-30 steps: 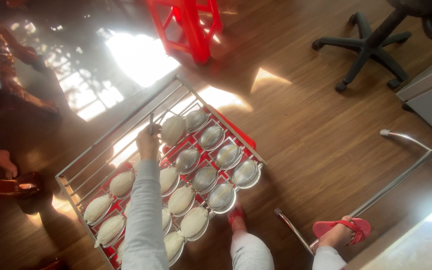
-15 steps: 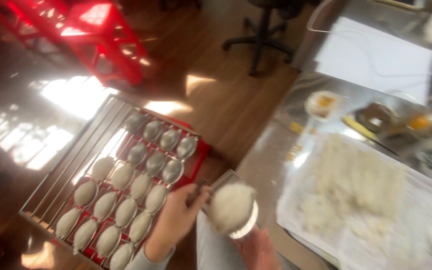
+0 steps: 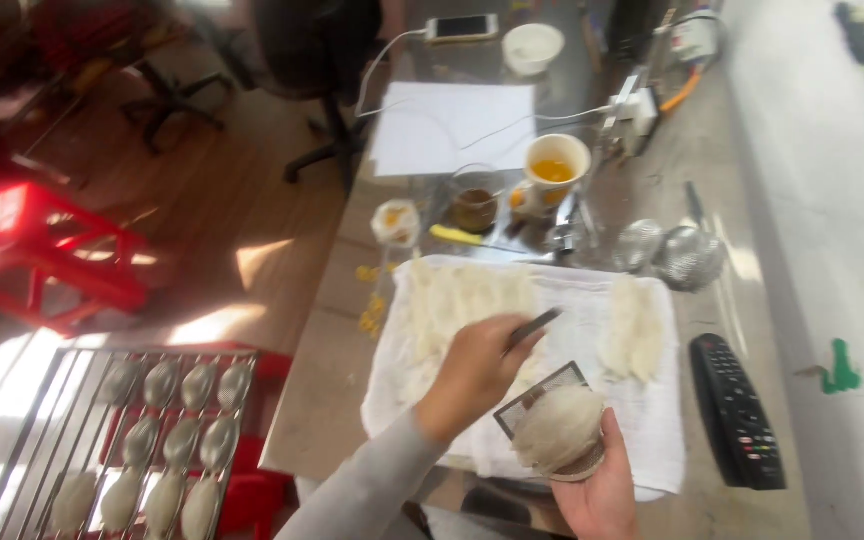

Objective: The person fills small metal mesh molds with a white fibrous material using a spoon. They then place the filled molds onto a metal rack. The process is repeated multiple times.

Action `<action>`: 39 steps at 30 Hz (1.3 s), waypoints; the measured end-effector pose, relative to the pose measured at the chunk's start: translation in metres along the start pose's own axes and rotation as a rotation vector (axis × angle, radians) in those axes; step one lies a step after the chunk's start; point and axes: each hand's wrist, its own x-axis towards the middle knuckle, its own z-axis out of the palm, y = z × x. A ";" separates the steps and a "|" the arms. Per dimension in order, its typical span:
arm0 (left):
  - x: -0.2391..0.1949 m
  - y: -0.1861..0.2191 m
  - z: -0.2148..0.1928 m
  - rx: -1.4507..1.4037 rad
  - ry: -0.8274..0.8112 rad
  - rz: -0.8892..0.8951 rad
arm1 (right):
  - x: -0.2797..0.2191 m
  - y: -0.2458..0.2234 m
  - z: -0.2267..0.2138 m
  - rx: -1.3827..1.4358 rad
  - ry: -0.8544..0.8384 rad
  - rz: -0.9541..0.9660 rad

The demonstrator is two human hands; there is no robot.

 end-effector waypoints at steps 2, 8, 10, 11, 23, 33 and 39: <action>0.081 -0.015 0.062 0.079 -0.012 0.051 | 0.022 -0.021 -0.026 0.033 0.024 -0.032; 0.249 -0.050 0.187 0.395 -0.101 -0.154 | 0.052 -0.070 -0.059 0.148 0.068 -0.113; 0.269 -0.050 0.198 0.444 -0.128 -0.227 | 0.042 -0.090 -0.045 0.159 0.136 -0.084; 0.272 -0.043 0.196 0.448 -0.167 -0.285 | 0.035 -0.100 -0.037 0.157 0.179 -0.047; 0.294 -0.050 0.200 0.452 -0.149 -0.394 | 0.038 -0.131 -0.034 0.160 0.194 0.085; 0.250 -0.024 0.162 0.399 0.014 -0.223 | 0.040 -0.120 -0.047 0.083 0.181 0.033; 0.133 0.012 0.091 0.201 0.011 0.018 | 0.050 -0.103 -0.064 0.068 0.055 -0.014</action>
